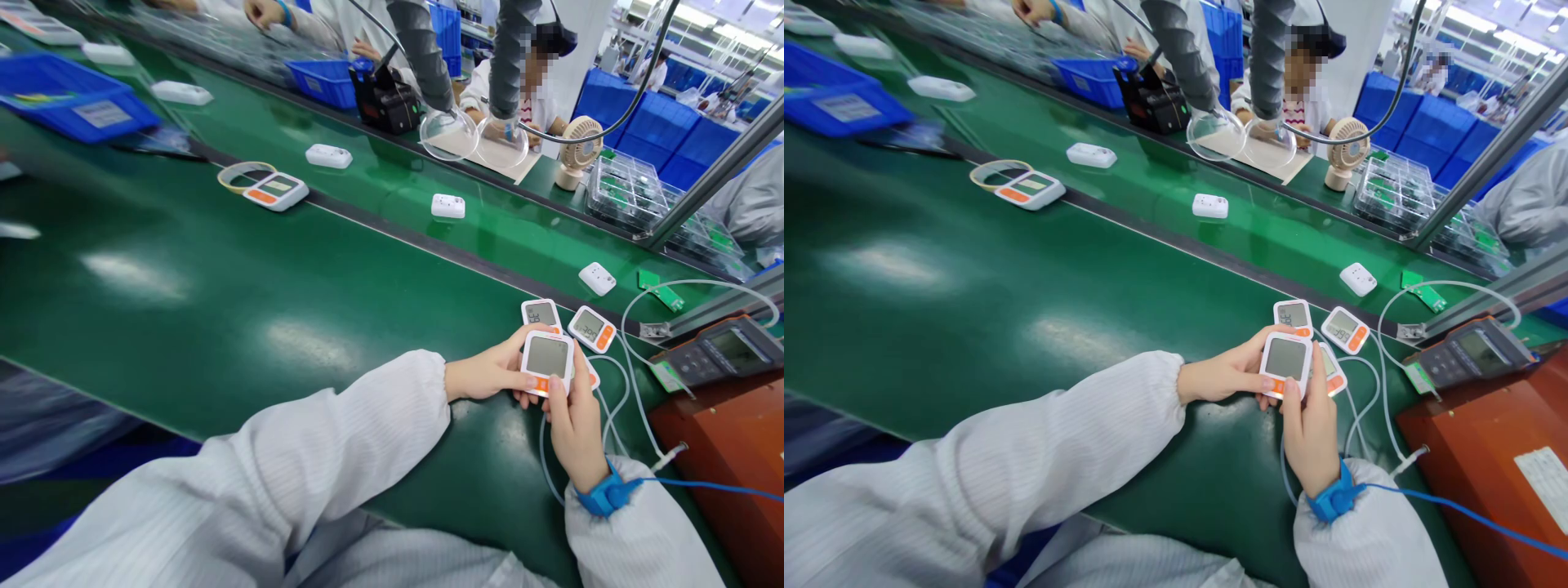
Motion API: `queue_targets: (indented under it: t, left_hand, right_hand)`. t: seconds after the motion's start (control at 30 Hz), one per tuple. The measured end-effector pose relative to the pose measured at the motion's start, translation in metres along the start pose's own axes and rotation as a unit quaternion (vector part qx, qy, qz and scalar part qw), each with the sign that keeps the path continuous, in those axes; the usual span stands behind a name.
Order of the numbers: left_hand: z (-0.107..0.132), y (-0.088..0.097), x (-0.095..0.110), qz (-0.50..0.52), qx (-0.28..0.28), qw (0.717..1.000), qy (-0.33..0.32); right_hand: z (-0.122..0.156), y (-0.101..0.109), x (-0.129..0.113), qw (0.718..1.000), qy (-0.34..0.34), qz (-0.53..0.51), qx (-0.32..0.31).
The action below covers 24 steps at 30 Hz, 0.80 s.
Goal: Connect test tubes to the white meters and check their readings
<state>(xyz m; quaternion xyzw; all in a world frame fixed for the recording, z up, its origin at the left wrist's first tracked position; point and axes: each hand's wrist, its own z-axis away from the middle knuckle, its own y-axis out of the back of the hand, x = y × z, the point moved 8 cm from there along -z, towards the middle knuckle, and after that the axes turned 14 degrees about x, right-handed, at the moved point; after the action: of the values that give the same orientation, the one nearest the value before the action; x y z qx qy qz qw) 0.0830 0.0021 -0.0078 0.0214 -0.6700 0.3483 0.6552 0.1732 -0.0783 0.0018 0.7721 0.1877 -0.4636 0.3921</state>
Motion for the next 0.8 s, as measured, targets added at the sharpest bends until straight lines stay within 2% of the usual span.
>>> queue_targets:
  t: [0.53, 0.8]
  left_hand:
    - [-0.0023, 0.0019, -0.0038, -0.002, -0.016, 1.000, -0.003]
    - [0.0004, 0.0011, -0.0003, -0.003, 0.006, 1.000, 0.003]
  right_hand:
    - [-0.0001, 0.0009, -0.0042, 0.999, 0.026, 0.019, 0.005]
    - [0.0006, 0.0011, -0.0060, 1.000, 0.027, 0.012, -0.004]
